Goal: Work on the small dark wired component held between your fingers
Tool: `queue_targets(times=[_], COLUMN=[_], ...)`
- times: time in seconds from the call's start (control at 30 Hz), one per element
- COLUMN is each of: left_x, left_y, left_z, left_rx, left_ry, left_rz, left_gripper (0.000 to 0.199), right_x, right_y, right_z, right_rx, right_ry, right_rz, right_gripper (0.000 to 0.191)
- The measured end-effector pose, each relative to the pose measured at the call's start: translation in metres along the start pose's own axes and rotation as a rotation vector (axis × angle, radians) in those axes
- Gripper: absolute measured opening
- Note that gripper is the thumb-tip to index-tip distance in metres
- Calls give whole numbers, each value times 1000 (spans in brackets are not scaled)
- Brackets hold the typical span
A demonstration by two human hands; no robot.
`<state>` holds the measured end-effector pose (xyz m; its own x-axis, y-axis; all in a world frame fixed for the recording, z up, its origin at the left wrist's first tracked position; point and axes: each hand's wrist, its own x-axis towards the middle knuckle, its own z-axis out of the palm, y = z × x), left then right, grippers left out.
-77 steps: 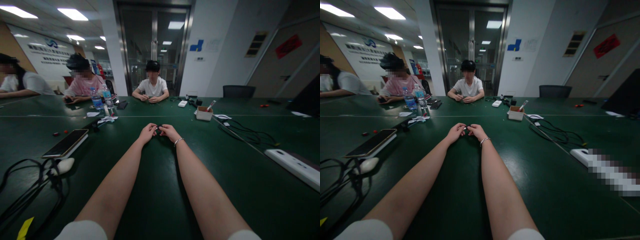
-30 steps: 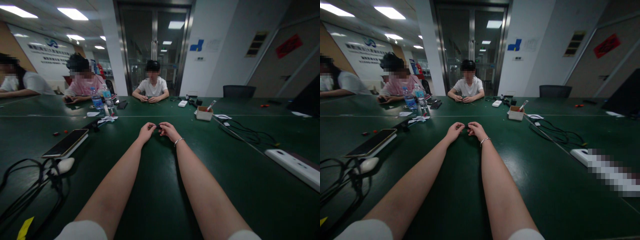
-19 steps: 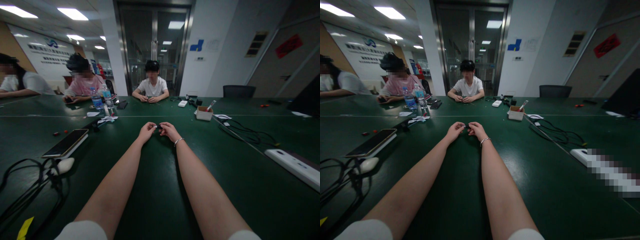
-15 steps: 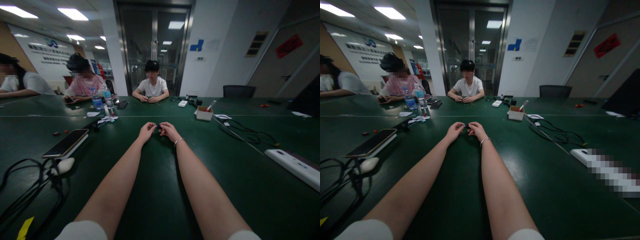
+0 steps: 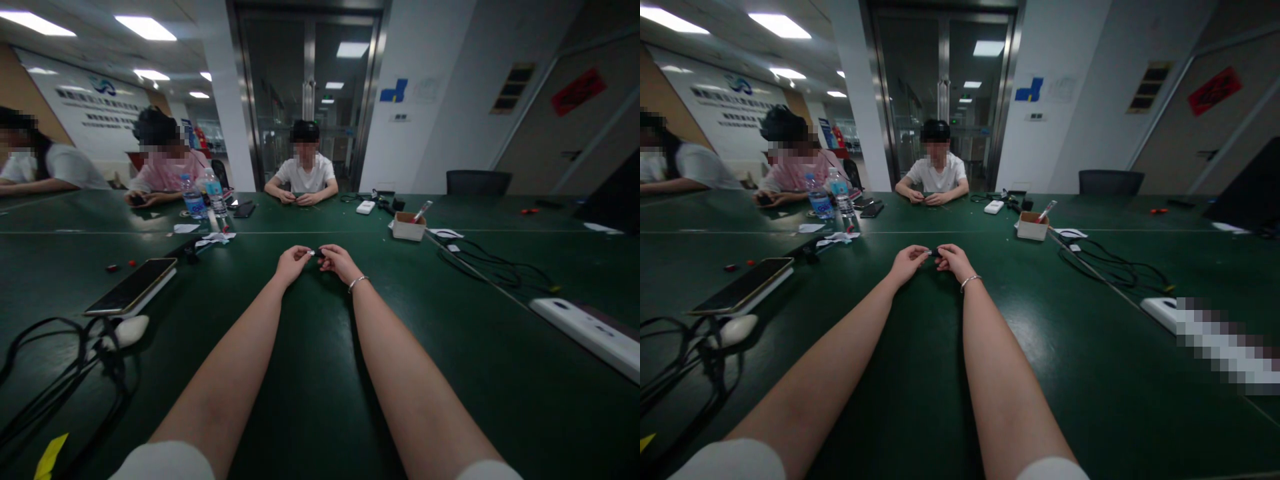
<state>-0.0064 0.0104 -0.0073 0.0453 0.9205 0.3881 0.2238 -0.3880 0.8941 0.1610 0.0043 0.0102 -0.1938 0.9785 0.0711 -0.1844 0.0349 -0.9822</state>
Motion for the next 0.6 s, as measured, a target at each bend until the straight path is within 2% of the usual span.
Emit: queue_targets(times=[0.13,0.33,0.6], left_x=[1,2,2], left_y=[0,1,-3], left_z=[0,-1,0], left_rx=[-8,-58,63], left_ry=[19,132,21], left_rz=[-59,-146,-101], left_gripper=[22,31,33], right_x=[1,2,0], right_y=[1,0,-1], right_z=[0,-2,0], right_rx=[-6,48,-5], right_ry=[1,33,-10], right_rz=[-3,5,11], right_gripper=[8,9,9])
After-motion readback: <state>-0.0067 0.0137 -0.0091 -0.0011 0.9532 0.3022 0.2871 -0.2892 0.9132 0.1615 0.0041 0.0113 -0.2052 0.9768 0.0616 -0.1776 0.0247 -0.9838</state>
